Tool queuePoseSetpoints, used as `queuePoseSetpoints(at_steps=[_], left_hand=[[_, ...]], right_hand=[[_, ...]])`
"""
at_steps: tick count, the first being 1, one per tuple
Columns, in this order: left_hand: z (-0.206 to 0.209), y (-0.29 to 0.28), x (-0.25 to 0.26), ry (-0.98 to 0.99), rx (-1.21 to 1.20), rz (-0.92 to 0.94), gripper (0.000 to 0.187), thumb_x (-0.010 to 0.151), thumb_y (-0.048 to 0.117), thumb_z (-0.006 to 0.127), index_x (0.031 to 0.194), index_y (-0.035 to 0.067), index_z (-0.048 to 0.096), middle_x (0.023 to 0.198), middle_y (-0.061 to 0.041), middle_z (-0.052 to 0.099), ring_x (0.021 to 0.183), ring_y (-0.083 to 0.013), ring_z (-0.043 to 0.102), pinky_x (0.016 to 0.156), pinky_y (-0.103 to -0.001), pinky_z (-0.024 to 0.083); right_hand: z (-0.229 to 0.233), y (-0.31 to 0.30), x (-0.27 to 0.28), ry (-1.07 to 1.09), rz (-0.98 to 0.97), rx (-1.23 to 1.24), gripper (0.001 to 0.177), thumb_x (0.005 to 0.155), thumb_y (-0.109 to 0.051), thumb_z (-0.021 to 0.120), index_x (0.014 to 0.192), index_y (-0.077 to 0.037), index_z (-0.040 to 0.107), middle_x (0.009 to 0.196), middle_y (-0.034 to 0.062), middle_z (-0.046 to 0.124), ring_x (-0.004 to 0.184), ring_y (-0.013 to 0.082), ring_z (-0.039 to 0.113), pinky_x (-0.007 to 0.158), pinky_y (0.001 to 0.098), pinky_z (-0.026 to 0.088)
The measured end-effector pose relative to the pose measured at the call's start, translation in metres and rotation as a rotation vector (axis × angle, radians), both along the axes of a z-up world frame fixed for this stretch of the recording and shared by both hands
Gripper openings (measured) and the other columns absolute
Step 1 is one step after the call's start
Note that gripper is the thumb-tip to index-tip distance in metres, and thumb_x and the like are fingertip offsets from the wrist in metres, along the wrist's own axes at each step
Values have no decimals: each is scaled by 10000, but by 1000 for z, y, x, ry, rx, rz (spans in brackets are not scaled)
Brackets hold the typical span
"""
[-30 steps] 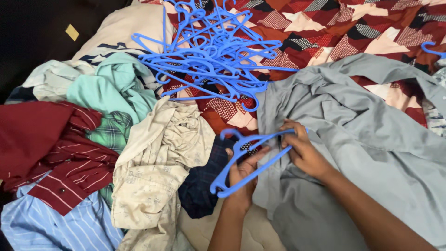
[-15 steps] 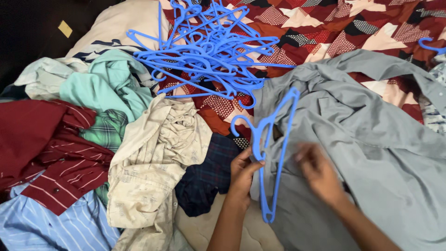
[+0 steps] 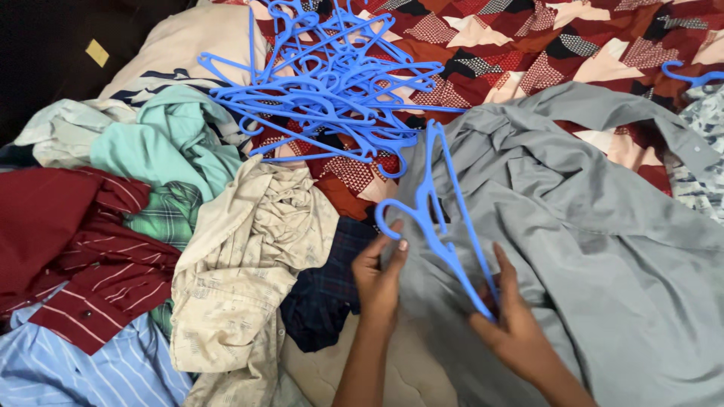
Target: The person picks up a patterned shirt, places it on a blue hanger, buttons it, and sets it aside. Then the person picks up a grey shirt, places it on a hanger, buttons it, and sets it aside. The task involves handling shirts and hangers on a bed.
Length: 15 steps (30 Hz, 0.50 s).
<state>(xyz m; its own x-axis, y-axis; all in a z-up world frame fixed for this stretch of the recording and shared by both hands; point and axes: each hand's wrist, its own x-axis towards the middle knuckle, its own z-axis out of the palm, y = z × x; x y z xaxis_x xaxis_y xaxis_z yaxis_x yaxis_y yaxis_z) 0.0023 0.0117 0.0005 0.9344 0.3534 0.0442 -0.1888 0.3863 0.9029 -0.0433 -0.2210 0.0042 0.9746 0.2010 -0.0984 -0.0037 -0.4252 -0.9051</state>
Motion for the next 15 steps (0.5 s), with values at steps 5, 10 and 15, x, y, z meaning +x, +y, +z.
queuePoseSetpoints(at_steps=[5,10,15], left_hand=[[8,9,-2,39,205,74,404,894,-22,690,1295,16,726,1382,-156,709,1056,-161,605,944,-311,429],[5,3,0,41,361,108,473,846,-73,609,1287,70,700,1420,-155,650,1235,-171,646,916,-297,488],[13,-1,-5,-167,476,24,446,853,-94,609,1261,38,729,1347,-152,713,1241,-243,658,1090,-331,461]], right_hand=[[63,-27,-3,61,63,-261,785,805,-169,688,1538,-100,416,1298,129,655,1107,227,615,946,328,461],[107,-42,-6,242,54,-467,738,842,-256,708,1533,-120,488,1413,100,659,1293,197,594,1100,310,415],[94,-40,9,185,25,-411,759,837,-280,701,1536,-91,474,1382,137,665,1277,226,634,1075,325,425]])
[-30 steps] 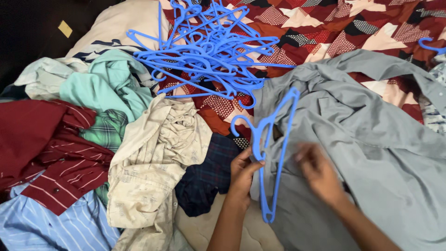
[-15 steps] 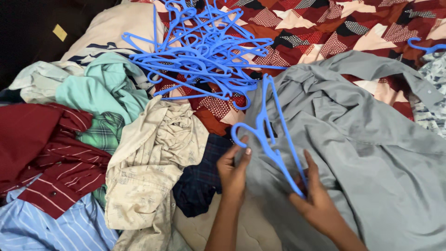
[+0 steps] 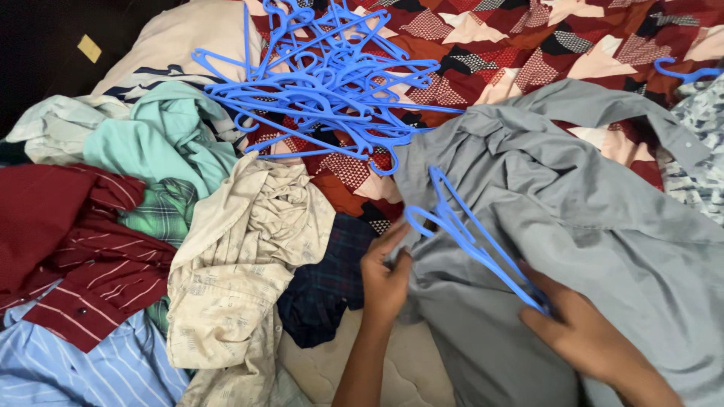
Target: The person picks up a patterned shirt, places it on a blue hanger, buttons it, and sets it aside. Then the person picks up a grey shirt, places it on a hanger, buttons it, and sets it aside. The task involves handling shirts and hangers on a bed.
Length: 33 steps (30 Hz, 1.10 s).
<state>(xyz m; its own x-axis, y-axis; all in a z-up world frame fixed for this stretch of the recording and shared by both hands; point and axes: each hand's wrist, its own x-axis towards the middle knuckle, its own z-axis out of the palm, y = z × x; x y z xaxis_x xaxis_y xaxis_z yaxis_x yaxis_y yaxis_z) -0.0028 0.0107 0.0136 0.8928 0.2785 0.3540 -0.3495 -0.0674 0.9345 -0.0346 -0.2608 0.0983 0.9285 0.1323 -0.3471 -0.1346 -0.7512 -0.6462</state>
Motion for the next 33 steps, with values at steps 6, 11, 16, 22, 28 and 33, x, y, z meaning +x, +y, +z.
queuePoseSetpoints(at_steps=[6,11,16,22,28,33], left_hand=[[22,-9,-9,-51,4,-182,454,849,-95,593,1253,49,742,1337,-133,727,1239,-253,654,1113,-351,459],[16,-1,-2,11,-24,-193,452,839,-70,641,1268,46,723,1336,-164,705,1288,-252,638,1116,-346,446],[-1,5,3,85,-117,-255,520,827,-76,711,1337,20,662,1347,-177,661,1286,-273,603,1102,-339,412],[-27,0,6,154,-101,-88,589,792,-165,502,1341,-14,655,1370,-180,676,1285,-281,644,1040,-324,473],[-13,-16,-2,-75,198,81,485,887,-126,530,1348,-13,627,1391,-251,648,1258,-342,660,1005,-322,518],[27,-15,-13,128,183,-118,622,860,-110,499,1419,135,616,1372,-200,674,1027,-283,726,811,-300,530]], right_hand=[[-36,16,66,-172,-123,-48,831,857,-326,656,1600,-44,412,1301,277,647,1193,374,637,1019,422,483],[-36,37,82,-204,-89,-25,820,819,-333,655,1530,-13,401,1348,284,620,1247,365,626,1043,397,454],[-7,29,43,-215,2,-118,808,797,-316,665,1513,-27,428,1323,268,645,1210,353,649,1014,395,465],[53,22,-5,80,-47,-281,728,827,-311,661,1524,-145,535,1215,157,764,1114,278,686,995,375,521],[85,16,-5,160,11,-361,646,871,-350,678,1476,-159,558,1212,130,771,1118,242,684,995,362,525],[44,-11,11,-12,50,-132,671,849,-290,654,1475,-85,528,1271,165,706,1123,248,697,977,354,521]])
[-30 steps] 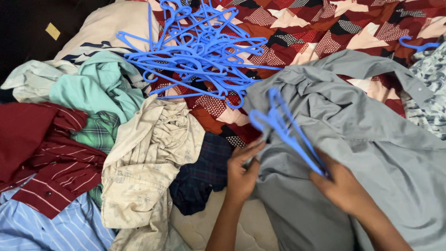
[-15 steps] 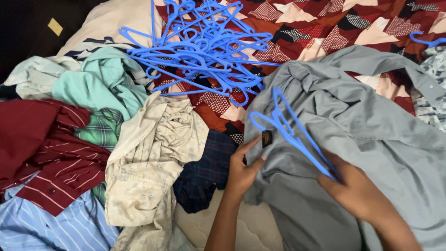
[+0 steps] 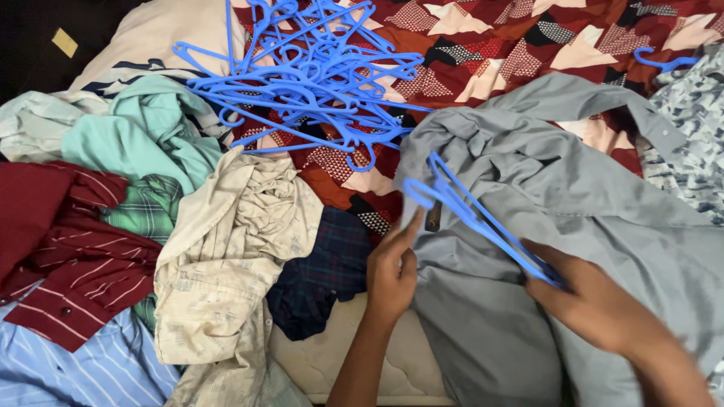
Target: The person picks up a patterned shirt, places it on a blue hanger, buttons it, and sets it aside. Then the person picks up a grey shirt, places it on a hanger, buttons it, and sets it aside. The task involves handling shirts and hangers on a bed.
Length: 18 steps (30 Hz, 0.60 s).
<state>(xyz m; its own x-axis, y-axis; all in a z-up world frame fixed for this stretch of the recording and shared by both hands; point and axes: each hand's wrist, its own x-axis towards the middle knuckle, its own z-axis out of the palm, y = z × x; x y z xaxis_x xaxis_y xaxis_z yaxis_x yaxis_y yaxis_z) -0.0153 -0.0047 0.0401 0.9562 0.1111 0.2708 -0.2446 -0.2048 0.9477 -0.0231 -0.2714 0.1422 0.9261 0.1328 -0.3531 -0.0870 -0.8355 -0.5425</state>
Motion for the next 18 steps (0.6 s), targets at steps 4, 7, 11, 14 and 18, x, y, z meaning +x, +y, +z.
queuePoseSetpoints(at_steps=[4,7,11,14,18], left_hand=[[10,-9,-3,-185,-51,-110,637,885,-147,519,1480,72,578,1373,-197,673,1244,-289,680,1031,-317,502],[1,-8,5,-314,-137,-60,660,803,-188,548,1454,-94,500,1474,-280,556,1334,-380,526,1099,-405,388],[-28,-2,14,126,-504,-58,697,830,42,730,1420,112,365,1186,-65,687,1048,-153,671,919,-300,528],[-50,23,11,579,-332,-193,279,897,215,714,1081,7,736,913,-74,710,813,-168,651,728,-323,499],[-57,40,12,812,-184,-311,476,1009,426,604,884,-17,721,680,-109,632,548,-194,566,508,-349,399]], right_hand=[[-77,18,36,-109,-40,267,700,865,-303,656,1474,-5,482,1375,197,642,1213,273,645,1010,362,481],[-120,57,53,-143,-140,381,768,835,-294,663,1520,-23,446,1254,202,692,1081,310,667,934,377,526],[-153,100,64,-66,-280,642,754,942,-300,614,1574,-22,312,1370,180,568,1198,249,573,1028,335,431],[-175,104,77,-103,-251,707,726,939,-208,553,1586,-25,282,1467,178,504,1271,277,541,1064,347,408],[-198,104,91,-567,-96,413,634,945,-91,549,1549,17,392,1420,305,531,1345,414,516,1142,424,387]])
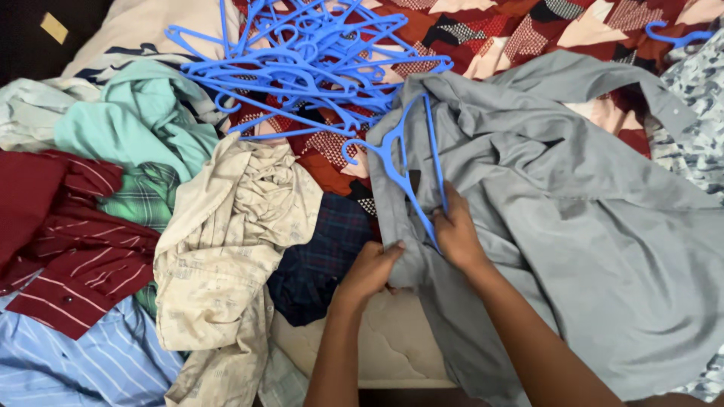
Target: The person picks up a patterned shirt, places it on a blue hanger, buttons it, and sets it aside. Then the person picks up a grey shirt, places it on a hanger, buttons it, and sets it aside. The task involves handling shirts and hangers on a bed.
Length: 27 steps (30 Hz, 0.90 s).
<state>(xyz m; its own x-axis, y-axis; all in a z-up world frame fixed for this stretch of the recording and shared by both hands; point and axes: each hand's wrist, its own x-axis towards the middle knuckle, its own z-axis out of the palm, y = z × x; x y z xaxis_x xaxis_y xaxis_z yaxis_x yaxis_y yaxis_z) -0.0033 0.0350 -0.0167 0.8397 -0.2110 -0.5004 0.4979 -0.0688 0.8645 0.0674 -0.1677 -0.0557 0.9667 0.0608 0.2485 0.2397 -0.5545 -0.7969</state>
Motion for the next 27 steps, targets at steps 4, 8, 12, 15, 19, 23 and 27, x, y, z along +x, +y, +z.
queuePoseSetpoints(at_steps=[4,8,12,15,19,23,27], left_hand=[[25,-1,-8,-43,-519,-5,417,1032,399,592,955,2,697,795,-102,715,671,-177,687,619,-321,503],[43,-17,-10,-48,-672,-93,516,1081,475,462,1129,16,693,915,-109,749,660,-161,631,650,-301,499],[46,-27,-4,-77,-629,0,585,1062,538,399,1264,48,649,1046,-86,775,643,-121,579,641,-282,488],[45,-28,-3,-126,-554,62,597,1026,549,406,1330,82,622,1155,8,766,600,-97,541,601,-275,455],[30,-36,-3,-146,-518,44,657,1042,585,392,1406,97,641,876,-28,706,579,-86,542,597,-260,442],[8,-43,0,-176,-417,57,715,1034,621,400,1378,48,656,598,-42,587,545,-101,578,578,-257,441],[-12,-48,2,-144,-348,151,795,1044,621,419,1247,-105,673,566,-47,606,521,-127,587,559,-278,436]], right_hand=[[-4,18,-2,28,-145,-197,645,927,-133,614,1515,21,400,1212,330,569,1135,486,552,998,518,445],[-4,28,-4,82,-138,-133,501,1005,-183,573,1462,3,483,1201,283,603,1091,429,592,971,494,472],[9,-3,-8,95,-22,107,392,1083,-233,532,1408,-15,565,1191,236,638,1046,373,632,944,471,500],[38,-31,-25,64,22,141,354,1142,-270,501,1369,-29,627,1183,200,664,1013,331,661,924,453,520],[77,-34,-84,75,46,-227,699,767,-340,810,1330,-23,545,1059,216,678,966,359,682,815,469,540],[94,-53,-118,140,-135,-615,670,740,-140,710,1389,-85,549,1214,193,666,965,404,669,835,513,528],[107,-113,-124,2,-254,-802,661,647,-67,704,1299,-116,606,1089,147,698,1034,362,669,866,470,535]])
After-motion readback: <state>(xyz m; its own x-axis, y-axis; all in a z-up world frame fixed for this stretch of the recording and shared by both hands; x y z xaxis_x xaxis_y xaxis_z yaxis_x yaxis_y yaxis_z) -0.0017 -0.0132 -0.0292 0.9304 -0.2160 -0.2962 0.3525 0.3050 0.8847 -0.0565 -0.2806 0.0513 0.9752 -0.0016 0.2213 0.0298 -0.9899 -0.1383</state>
